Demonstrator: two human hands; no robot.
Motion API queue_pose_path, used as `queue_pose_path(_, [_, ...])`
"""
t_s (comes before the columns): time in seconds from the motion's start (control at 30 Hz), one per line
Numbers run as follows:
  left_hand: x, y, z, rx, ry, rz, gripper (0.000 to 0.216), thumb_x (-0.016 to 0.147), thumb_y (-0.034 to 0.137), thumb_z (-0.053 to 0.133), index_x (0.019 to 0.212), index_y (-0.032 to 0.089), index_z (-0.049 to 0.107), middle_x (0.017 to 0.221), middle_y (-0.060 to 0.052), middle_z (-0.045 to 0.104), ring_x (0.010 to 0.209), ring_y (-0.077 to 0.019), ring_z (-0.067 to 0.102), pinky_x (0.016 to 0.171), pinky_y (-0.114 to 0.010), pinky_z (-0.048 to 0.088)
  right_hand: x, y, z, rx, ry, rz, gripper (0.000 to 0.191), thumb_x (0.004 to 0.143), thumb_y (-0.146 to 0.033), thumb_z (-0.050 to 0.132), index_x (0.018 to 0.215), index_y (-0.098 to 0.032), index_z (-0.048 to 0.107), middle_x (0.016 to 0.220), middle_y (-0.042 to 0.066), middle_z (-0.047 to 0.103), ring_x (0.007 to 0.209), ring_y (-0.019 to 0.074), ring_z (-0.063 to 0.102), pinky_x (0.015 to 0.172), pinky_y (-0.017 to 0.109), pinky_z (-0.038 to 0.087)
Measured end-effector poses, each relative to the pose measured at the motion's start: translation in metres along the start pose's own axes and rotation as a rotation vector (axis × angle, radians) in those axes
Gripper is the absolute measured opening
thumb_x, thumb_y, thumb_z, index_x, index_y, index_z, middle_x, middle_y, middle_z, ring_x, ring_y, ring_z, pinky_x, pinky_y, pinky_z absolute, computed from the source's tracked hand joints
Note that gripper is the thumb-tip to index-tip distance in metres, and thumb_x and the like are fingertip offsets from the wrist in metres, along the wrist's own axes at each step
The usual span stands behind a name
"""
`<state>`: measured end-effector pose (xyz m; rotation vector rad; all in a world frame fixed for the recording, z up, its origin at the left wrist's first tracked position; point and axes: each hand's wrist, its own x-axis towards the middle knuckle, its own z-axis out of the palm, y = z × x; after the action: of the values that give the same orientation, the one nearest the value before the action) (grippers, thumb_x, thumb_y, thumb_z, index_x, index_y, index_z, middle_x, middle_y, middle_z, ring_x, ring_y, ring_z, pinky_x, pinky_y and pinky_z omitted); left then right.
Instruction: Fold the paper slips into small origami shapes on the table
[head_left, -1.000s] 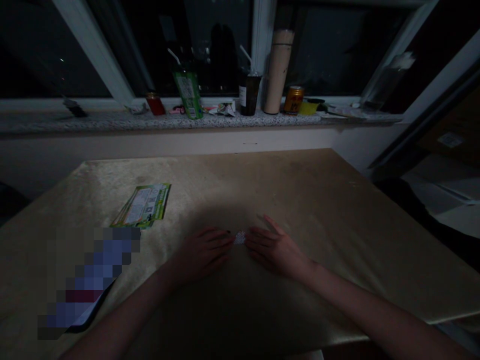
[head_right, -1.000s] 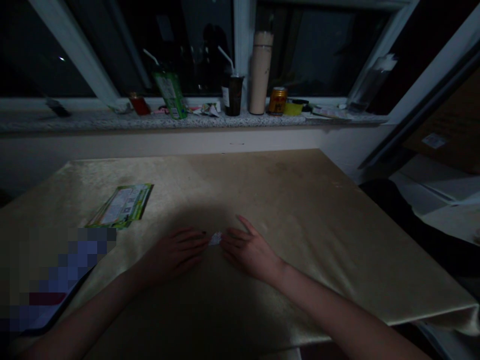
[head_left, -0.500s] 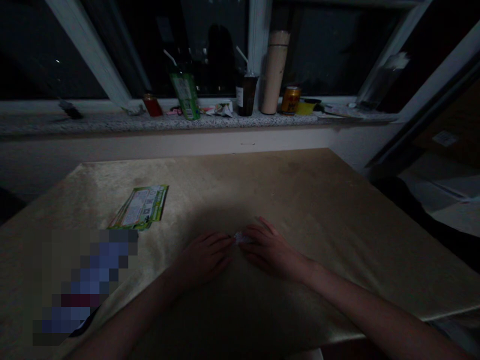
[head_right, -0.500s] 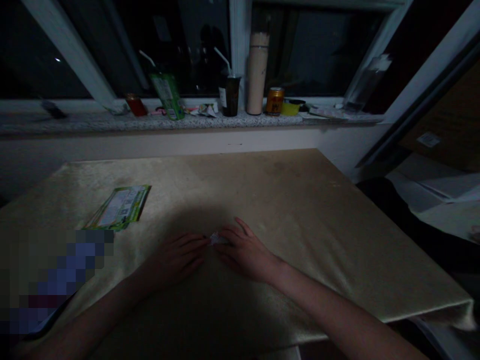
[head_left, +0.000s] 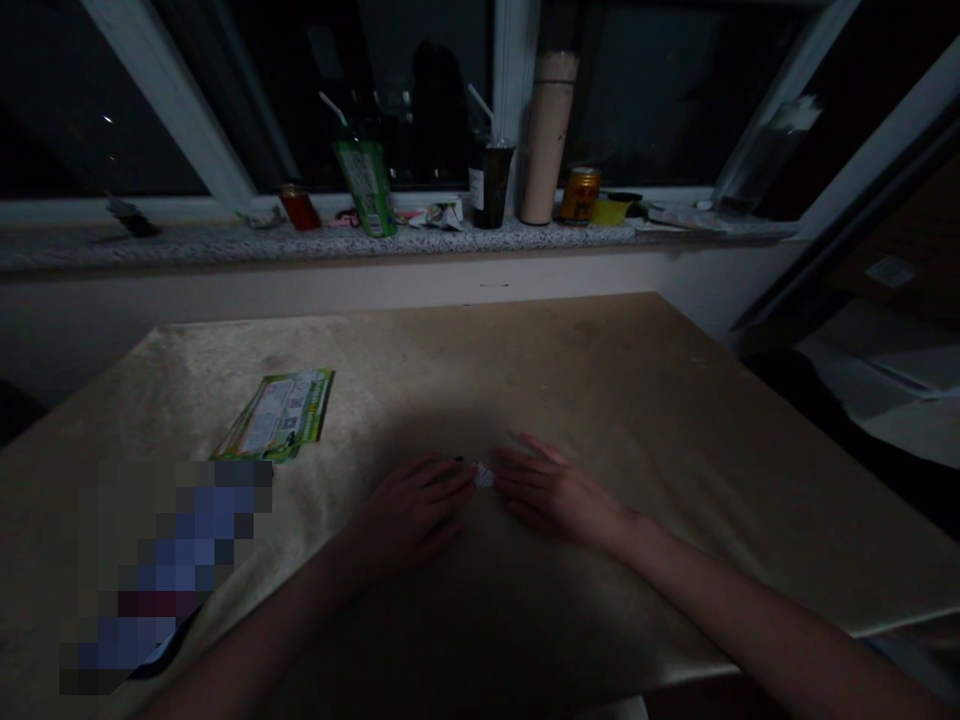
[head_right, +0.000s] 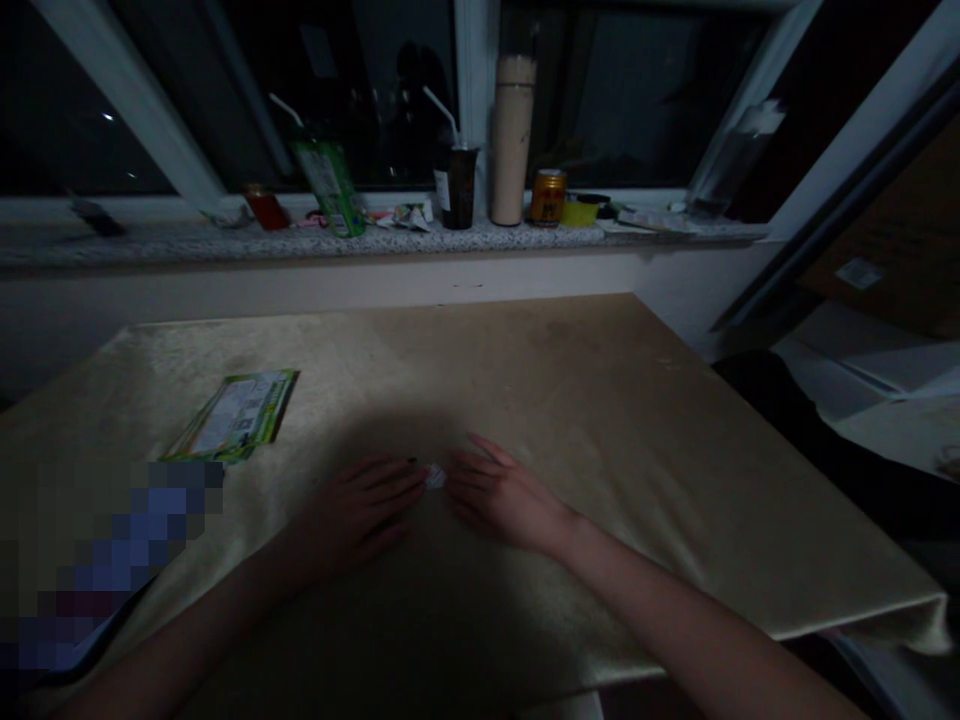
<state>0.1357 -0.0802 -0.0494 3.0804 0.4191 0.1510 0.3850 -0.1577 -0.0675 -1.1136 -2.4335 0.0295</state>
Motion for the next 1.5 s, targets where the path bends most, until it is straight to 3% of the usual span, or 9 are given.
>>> queue_pose_path(0.2, [-0.004,-0.009,0.001,-0.055,-0.004,0.007,0.04,0.098,0.038,0.041,0.135,0.025,0.046,0.142,0.0,0.046,0.13,-0.0226,0.041,0.107,-0.043,0.027,0.001,0.002,-0.005,-0.015,0.06,0.077,0.021,0.092,-0.024,0.05,0.102,-0.021,0.069,0.115,0.004,0.065,0.117,0.0193,0.053,0.109,0.046,0.032])
queue_pose_path(0.47, [-0.007,-0.017,-0.001,-0.072,0.016,0.05,0.038,0.098,0.035,0.041,0.134,0.024,0.049,0.137,-0.001,0.052,0.127,-0.0201,0.044,0.108,-0.039,0.027,0.003,0.002,-0.007,-0.002,0.054,0.096,0.021,0.092,-0.023,0.051,0.098,-0.023,0.071,0.116,0.004,0.065,0.12,0.0202,0.05,0.11,0.049,0.027])
queue_pose_path(0.67, [-0.005,-0.012,-0.002,-0.057,0.083,0.011,0.034,0.097,0.035,0.044,0.127,0.025,0.056,0.133,0.0,0.056,0.133,-0.0228,0.036,0.11,-0.044,0.023,0.004,0.002,-0.005,0.007,0.04,0.089,0.02,0.092,-0.023,0.051,0.1,-0.024,0.069,0.114,0.002,0.066,0.12,0.0193,0.05,0.11,0.048,0.026])
queue_pose_path(0.77, [-0.005,-0.013,0.003,-0.061,0.107,0.012,0.032,0.096,0.034,0.045,0.125,0.025,0.057,0.132,-0.001,0.057,0.126,-0.0217,0.045,0.106,-0.042,0.03,0.005,0.003,-0.005,0.048,0.034,0.092,0.019,0.091,-0.024,0.053,0.102,-0.024,0.067,0.111,0.003,0.067,0.118,0.0195,0.052,0.109,0.047,0.028])
queue_pose_path(0.9, [-0.002,-0.013,0.009,-0.055,0.126,0.009,0.031,0.097,0.03,0.043,0.121,0.024,0.06,0.125,-0.003,0.062,0.115,-0.02,0.056,0.101,-0.038,0.036,0.01,0.001,0.0,0.123,0.037,0.099,0.015,0.089,-0.028,0.056,0.097,-0.019,0.065,0.102,0.006,0.069,0.101,0.0185,0.059,0.095,0.035,0.041])
queue_pose_path(1.07, [0.006,-0.011,0.012,-0.151,0.149,-0.086,0.03,0.095,0.029,0.045,0.12,0.025,0.06,0.116,-0.002,0.067,0.105,-0.0185,0.061,0.098,-0.037,0.039,0.02,-0.004,0.01,0.065,0.001,0.187,0.016,0.086,-0.032,0.06,0.091,-0.017,0.062,0.086,0.006,0.066,0.089,0.0196,0.059,0.083,0.032,0.042])
queue_pose_path(1.17, [0.007,-0.012,0.013,-0.238,0.16,-0.138,0.028,0.092,0.029,0.049,0.117,0.026,0.061,0.113,-0.001,0.068,0.104,-0.0199,0.061,0.099,-0.04,0.038,0.025,-0.007,0.014,0.064,-0.009,0.231,0.019,0.087,-0.033,0.059,0.095,-0.017,0.062,0.088,0.007,0.065,0.086,0.0197,0.058,0.078,0.031,0.044])
queue_pose_path(1.37, [0.005,-0.012,0.008,-0.464,0.19,-0.261,0.033,0.087,0.031,0.056,0.12,0.03,0.059,0.113,0.001,0.068,0.106,-0.0217,0.06,0.098,-0.043,0.04,0.027,-0.008,0.011,0.229,0.023,0.295,0.024,0.09,-0.029,0.056,0.109,-0.017,0.062,0.097,0.008,0.065,0.087,0.0174,0.059,0.077,0.027,0.048])
queue_pose_path(1.5, [0.006,-0.008,0.005,-0.617,0.195,-0.349,0.037,0.085,0.034,0.061,0.122,0.028,0.059,0.118,-0.002,0.066,0.107,-0.0233,0.061,0.094,-0.041,0.046,0.029,-0.008,0.009,0.329,0.065,0.331,0.023,0.092,-0.029,0.051,0.107,-0.017,0.065,0.092,0.007,0.066,0.084,0.0165,0.06,0.076,0.027,0.048])
